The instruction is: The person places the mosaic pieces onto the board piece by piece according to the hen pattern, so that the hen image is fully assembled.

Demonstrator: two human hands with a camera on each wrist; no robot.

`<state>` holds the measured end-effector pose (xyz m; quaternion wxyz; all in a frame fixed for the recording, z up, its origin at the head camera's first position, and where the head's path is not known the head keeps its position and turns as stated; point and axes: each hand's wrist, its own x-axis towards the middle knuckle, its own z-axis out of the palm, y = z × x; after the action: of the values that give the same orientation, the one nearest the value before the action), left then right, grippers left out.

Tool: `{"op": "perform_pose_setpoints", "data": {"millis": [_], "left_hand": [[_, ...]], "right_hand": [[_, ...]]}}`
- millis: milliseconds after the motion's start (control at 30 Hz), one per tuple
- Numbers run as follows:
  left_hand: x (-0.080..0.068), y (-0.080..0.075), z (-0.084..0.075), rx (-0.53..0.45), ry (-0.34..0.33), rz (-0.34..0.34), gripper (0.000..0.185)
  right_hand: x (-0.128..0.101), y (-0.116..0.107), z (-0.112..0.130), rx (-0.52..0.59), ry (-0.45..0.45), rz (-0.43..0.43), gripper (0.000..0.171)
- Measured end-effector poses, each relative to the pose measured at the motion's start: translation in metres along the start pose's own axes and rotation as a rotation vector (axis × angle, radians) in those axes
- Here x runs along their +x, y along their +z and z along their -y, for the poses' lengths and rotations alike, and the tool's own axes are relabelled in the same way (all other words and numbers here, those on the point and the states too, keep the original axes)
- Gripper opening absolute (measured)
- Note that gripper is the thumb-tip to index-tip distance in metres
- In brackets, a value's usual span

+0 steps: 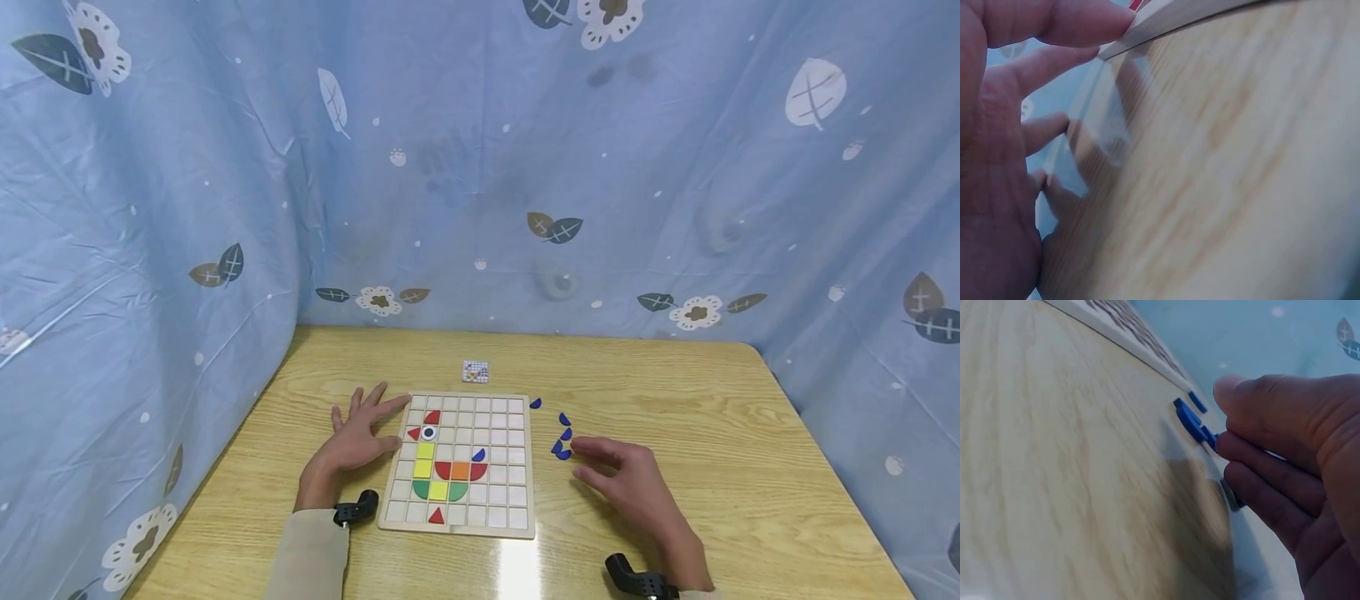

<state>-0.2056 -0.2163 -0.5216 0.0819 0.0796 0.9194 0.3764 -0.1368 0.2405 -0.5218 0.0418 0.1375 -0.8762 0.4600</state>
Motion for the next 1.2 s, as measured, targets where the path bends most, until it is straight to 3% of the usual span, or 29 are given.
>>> {"op": "perform_pose_setpoints", "data": {"millis": [200, 833, 967, 1200], "left_hand": [[0.001, 0.001, 0.001, 0.002, 0.001, -0.004, 0.076], [0.000, -0.001, 0.000, 0.010, -0.002, 0.000, 0.076], [0.000, -0.001, 0.000, 0.013, -0.007, 0.000, 0.075], [0.001, -0.002, -0.001, -0.001, -0.001, -0.004, 0.076]], "right_hand": [[0.011, 0.006, 0.001, -0.009, -0.027, 0.008, 0.034], [0.029, 0.027, 0.006, -0.218, -0.185, -0.062, 0.028], [0.033, 0.029, 0.010, -0.203, -0.181, -0.056, 0.026], [0.052, 0.038, 0.028, -0.161, -0.271, -0.012, 0.025]]}}
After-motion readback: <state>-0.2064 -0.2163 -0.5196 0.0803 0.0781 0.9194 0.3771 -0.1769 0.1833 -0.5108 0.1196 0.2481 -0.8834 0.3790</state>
